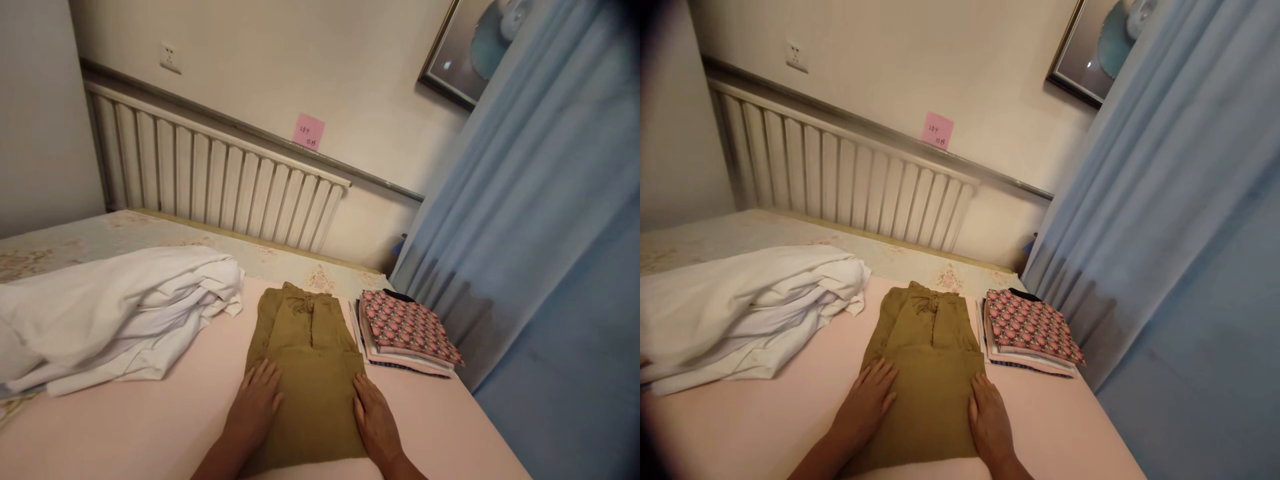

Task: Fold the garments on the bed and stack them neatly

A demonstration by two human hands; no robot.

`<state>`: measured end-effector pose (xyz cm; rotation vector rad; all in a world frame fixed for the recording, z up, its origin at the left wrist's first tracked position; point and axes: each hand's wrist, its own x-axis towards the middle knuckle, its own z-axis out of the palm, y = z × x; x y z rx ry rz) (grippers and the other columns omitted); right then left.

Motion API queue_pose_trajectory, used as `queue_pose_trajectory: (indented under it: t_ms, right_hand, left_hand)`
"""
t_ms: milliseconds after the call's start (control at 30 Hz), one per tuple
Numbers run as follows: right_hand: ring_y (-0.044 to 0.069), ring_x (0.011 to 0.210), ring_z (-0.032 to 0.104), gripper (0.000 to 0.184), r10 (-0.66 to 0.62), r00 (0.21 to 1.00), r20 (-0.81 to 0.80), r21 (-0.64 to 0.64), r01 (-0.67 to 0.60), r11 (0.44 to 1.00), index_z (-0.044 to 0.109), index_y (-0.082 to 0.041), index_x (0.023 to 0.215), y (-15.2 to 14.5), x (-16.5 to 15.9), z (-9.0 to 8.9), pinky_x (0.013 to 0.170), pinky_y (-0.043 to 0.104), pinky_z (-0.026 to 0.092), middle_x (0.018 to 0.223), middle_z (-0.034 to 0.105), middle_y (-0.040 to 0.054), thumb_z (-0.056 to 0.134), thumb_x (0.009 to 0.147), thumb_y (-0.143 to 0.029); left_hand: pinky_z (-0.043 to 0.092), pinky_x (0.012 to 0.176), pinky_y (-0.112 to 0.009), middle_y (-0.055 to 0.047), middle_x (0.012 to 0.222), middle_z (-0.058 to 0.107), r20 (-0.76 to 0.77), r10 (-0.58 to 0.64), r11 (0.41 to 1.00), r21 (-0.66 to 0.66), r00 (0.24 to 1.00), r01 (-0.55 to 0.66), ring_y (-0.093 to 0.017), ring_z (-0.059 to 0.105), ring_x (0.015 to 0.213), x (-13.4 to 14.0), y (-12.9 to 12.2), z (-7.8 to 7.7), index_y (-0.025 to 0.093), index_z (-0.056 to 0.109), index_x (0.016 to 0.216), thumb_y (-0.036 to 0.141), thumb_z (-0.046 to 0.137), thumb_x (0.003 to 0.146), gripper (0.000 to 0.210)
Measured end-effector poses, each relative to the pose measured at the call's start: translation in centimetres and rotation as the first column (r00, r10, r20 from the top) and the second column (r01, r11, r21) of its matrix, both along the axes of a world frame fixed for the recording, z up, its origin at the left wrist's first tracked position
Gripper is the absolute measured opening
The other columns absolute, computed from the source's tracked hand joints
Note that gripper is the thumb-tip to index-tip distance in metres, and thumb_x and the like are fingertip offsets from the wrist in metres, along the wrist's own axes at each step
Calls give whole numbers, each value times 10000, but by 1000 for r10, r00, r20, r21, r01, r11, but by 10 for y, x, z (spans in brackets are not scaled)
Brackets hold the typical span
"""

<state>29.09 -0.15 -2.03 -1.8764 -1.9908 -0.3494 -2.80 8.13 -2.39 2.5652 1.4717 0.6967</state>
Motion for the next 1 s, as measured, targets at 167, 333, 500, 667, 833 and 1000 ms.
queue_pose_trajectory:
  t_ms: [167,333,500,667,833,1000]
  right_hand:
    - [245,1259,530,415,-1,1000,15,-7,1,1000,592,-148,1286,0,0,-1,1068,433,449,1347,577,95,400,939,-271]
    - [243,1261,526,415,0,1000,9,0,0,1000,586,-157,1292,0,0,0,1068,429,449,1351,575,92,395,947,-285]
    - [241,1256,530,409,9,1000,-10,17,-9,1000,587,-171,1290,0,0,-1,1069,431,446,1347,579,85,402,944,-284]
    - [239,1256,530,407,15,999,-31,17,-14,1000,587,-155,1288,0,0,-1,1070,438,443,1343,582,95,409,944,-280]
    - [244,1255,532,406,7,999,-46,9,-6,1000,594,-154,1284,0,1,-2,1074,443,440,1346,579,97,423,935,-273]
    - [246,1257,530,405,7,999,-51,9,-6,1000,586,-167,1295,1,2,-4,1079,448,437,1348,578,89,432,936,-272]
  left_hand:
    - [324,1121,-483,-70,1428,523,-11,-10,1000,-5,1000,10,-276,403,1369,-1,1,-3,222,564,1311,333,446,900,441]
    - [320,1121,-473,-67,1429,524,-11,-9,1000,-5,1000,8,-276,403,1368,-1,1,-3,222,569,1303,334,449,897,438]
    - [322,1121,-462,-73,1418,535,-9,-10,1000,22,1000,10,-274,414,1360,-1,1,-4,213,563,1311,349,438,910,442]
    - [343,1105,-475,-72,1415,538,-9,-9,999,53,1000,9,-275,428,1350,-1,0,-6,222,570,1298,333,450,903,427]
    - [358,1103,-477,-68,1417,536,-23,0,1000,24,1000,1,-276,422,1356,-1,-1,0,215,561,1309,306,458,896,436]
    - [348,1109,-492,-79,1421,530,-25,-11,1000,4,1000,11,-289,419,1358,-1,-1,2,208,569,1304,315,459,899,433]
